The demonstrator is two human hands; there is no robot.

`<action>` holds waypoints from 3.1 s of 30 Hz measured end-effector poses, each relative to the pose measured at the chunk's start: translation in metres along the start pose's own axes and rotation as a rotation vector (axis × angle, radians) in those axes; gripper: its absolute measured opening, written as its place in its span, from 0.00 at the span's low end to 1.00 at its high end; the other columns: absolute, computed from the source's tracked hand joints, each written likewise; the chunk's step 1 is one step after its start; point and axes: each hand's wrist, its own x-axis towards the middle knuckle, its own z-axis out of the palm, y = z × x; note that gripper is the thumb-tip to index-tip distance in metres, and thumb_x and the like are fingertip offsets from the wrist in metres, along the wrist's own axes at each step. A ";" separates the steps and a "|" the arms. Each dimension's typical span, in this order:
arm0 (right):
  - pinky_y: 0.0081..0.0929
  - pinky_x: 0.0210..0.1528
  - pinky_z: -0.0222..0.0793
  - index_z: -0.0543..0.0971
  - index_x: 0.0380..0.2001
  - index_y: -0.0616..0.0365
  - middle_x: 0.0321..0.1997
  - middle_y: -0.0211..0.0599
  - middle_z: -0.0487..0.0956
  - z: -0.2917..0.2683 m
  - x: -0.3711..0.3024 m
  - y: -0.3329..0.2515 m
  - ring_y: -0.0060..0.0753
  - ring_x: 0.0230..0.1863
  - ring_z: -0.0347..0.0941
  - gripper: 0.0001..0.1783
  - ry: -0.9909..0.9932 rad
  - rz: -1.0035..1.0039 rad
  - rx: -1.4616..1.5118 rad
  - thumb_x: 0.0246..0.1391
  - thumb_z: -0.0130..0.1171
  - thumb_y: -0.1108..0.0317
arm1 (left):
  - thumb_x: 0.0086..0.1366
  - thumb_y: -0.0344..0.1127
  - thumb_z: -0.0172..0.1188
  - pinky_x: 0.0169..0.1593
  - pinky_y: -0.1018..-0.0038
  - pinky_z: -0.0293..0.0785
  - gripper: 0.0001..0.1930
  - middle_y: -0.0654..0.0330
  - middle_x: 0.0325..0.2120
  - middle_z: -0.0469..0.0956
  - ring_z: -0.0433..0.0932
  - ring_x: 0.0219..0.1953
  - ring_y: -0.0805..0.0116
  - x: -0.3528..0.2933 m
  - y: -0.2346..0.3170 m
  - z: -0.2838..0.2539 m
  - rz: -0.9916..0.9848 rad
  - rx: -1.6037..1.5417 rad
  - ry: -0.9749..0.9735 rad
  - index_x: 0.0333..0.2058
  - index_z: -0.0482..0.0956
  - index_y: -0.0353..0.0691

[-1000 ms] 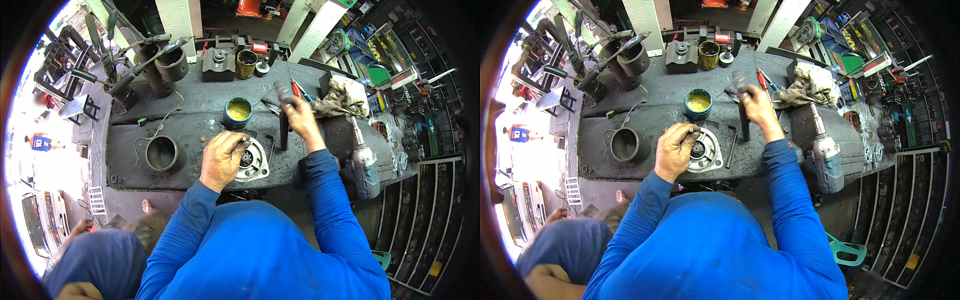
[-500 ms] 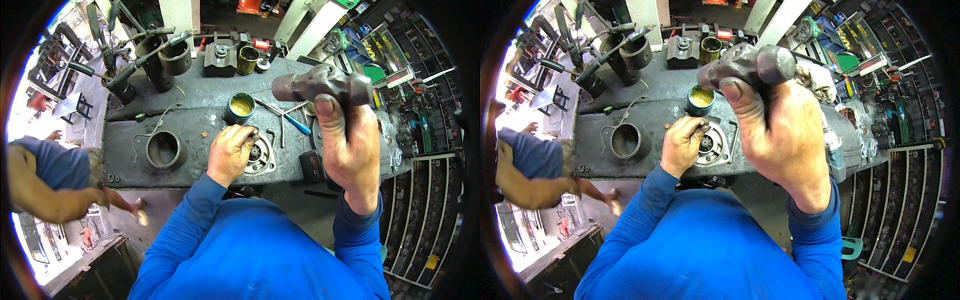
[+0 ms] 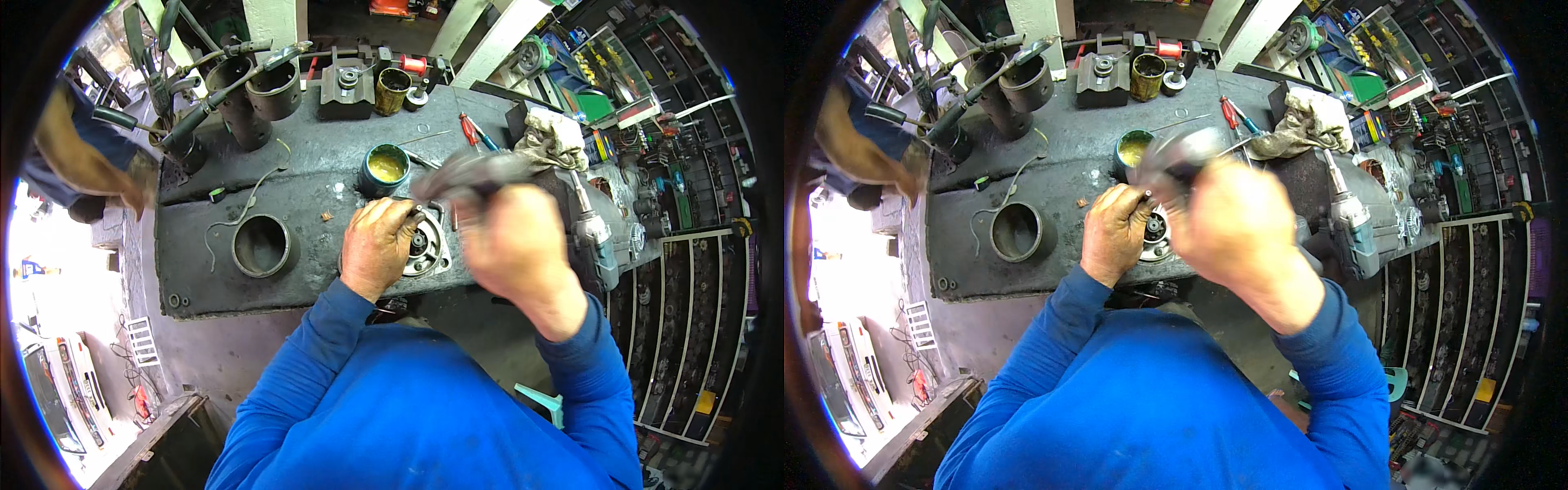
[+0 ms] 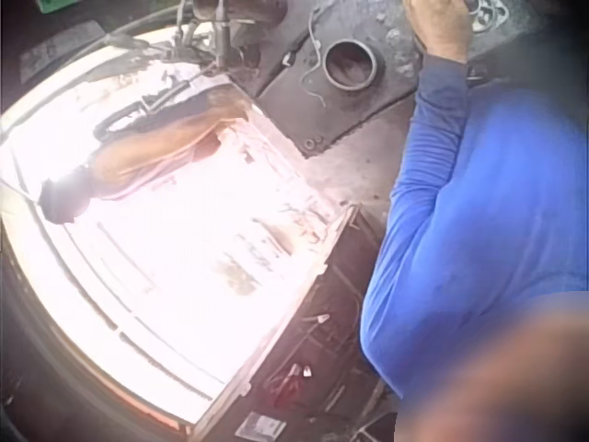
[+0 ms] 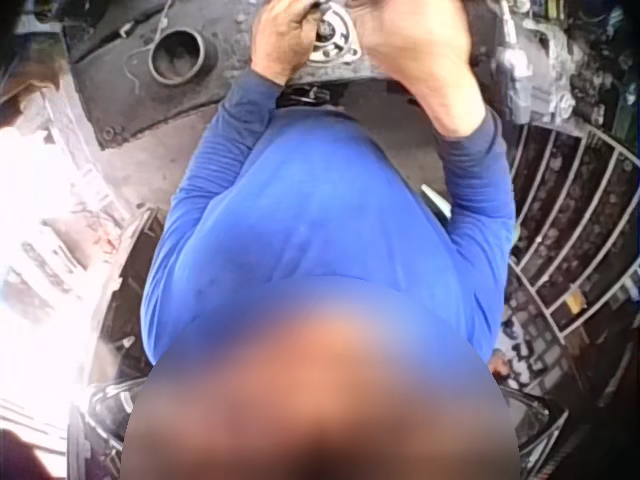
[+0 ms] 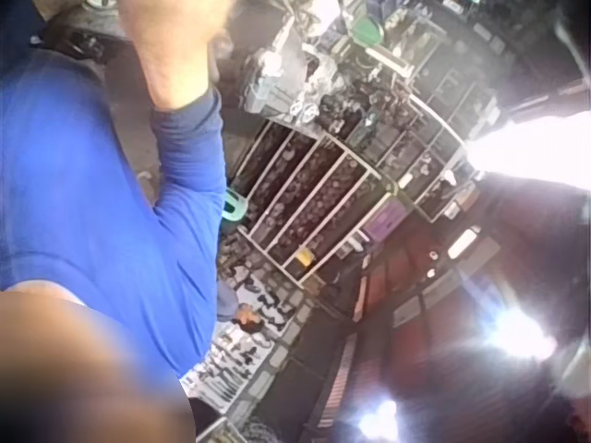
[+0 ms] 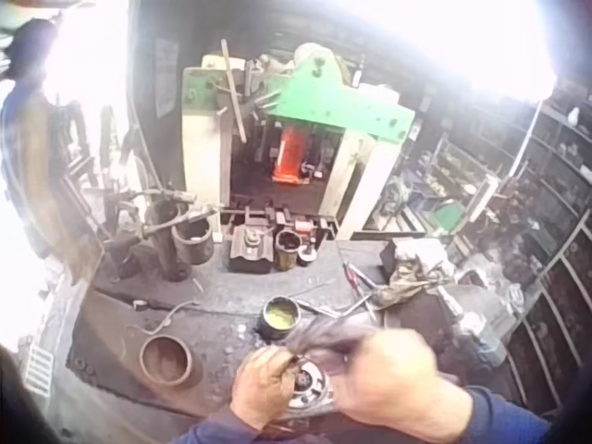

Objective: The person wipes a mechanical part with a cloth, then uses a cordless impact driver to tighten bolts on the part. The person handles the part with both hands, repositions it on the workbench, and continues tightening.

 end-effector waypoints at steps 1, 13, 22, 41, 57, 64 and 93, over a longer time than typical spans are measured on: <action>0.43 0.32 0.78 0.82 0.38 0.56 0.31 0.47 0.85 0.007 -0.001 -0.002 0.56 0.30 0.83 0.19 -0.031 0.000 -0.028 0.66 0.64 0.50 | 0.66 0.35 0.66 0.45 0.56 0.76 0.09 0.56 0.35 0.82 0.81 0.41 0.49 0.001 -0.001 0.000 -0.027 0.020 -0.047 0.43 0.82 0.40; 0.45 0.56 0.76 0.80 0.53 0.64 0.47 0.62 0.85 0.133 -0.039 0.093 0.58 0.54 0.83 0.20 -0.223 0.636 0.392 0.64 0.64 0.61 | 0.70 0.34 0.66 0.41 0.62 0.77 0.08 0.52 0.33 0.83 0.82 0.36 0.50 0.000 0.002 -0.002 -0.036 -0.073 -0.026 0.42 0.84 0.35; 0.52 0.54 0.77 0.82 0.45 0.62 0.44 0.57 0.84 0.279 -0.040 0.113 0.63 0.50 0.81 0.12 -0.126 0.490 0.246 0.59 0.62 0.70 | 0.71 0.30 0.66 0.42 0.69 0.76 0.07 0.53 0.35 0.81 0.81 0.37 0.59 0.002 0.010 -0.002 -0.052 -0.103 -0.032 0.42 0.85 0.33; 0.32 0.63 0.69 0.71 0.63 0.64 0.61 0.43 0.77 0.104 -0.233 0.147 0.33 0.60 0.73 0.31 0.666 0.801 0.734 0.63 0.72 0.65 | 0.70 0.31 0.67 0.45 0.67 0.76 0.07 0.53 0.36 0.81 0.81 0.38 0.58 0.002 0.010 -0.001 -0.080 -0.097 -0.053 0.42 0.85 0.34; 0.34 0.54 0.77 0.86 0.52 0.58 0.48 0.36 0.88 0.014 -0.112 0.118 0.34 0.49 0.82 0.22 -0.061 0.471 1.008 0.54 0.78 0.69 | 0.67 0.34 0.69 0.40 0.64 0.78 0.08 0.56 0.34 0.81 0.82 0.36 0.54 0.000 0.005 -0.002 -0.087 -0.079 -0.014 0.42 0.86 0.38; 0.35 0.57 0.76 0.81 0.56 0.58 0.51 0.37 0.86 -0.060 -0.041 0.052 0.31 0.49 0.80 0.28 -0.409 0.434 0.796 0.50 0.79 0.73 | 0.66 0.38 0.69 0.40 0.59 0.76 0.09 0.59 0.33 0.78 0.80 0.36 0.52 -0.003 0.003 -0.002 -0.099 -0.090 0.000 0.42 0.85 0.42; 0.45 0.64 0.73 0.83 0.54 0.52 0.55 0.47 0.83 -0.085 0.058 0.058 0.57 0.57 0.78 0.29 -0.751 -0.295 0.089 0.47 0.75 0.65 | 0.44 0.60 0.80 0.55 0.53 0.74 0.49 0.48 0.43 0.82 0.81 0.47 0.47 -0.017 0.002 -0.028 -0.209 0.202 -0.188 0.58 0.73 0.33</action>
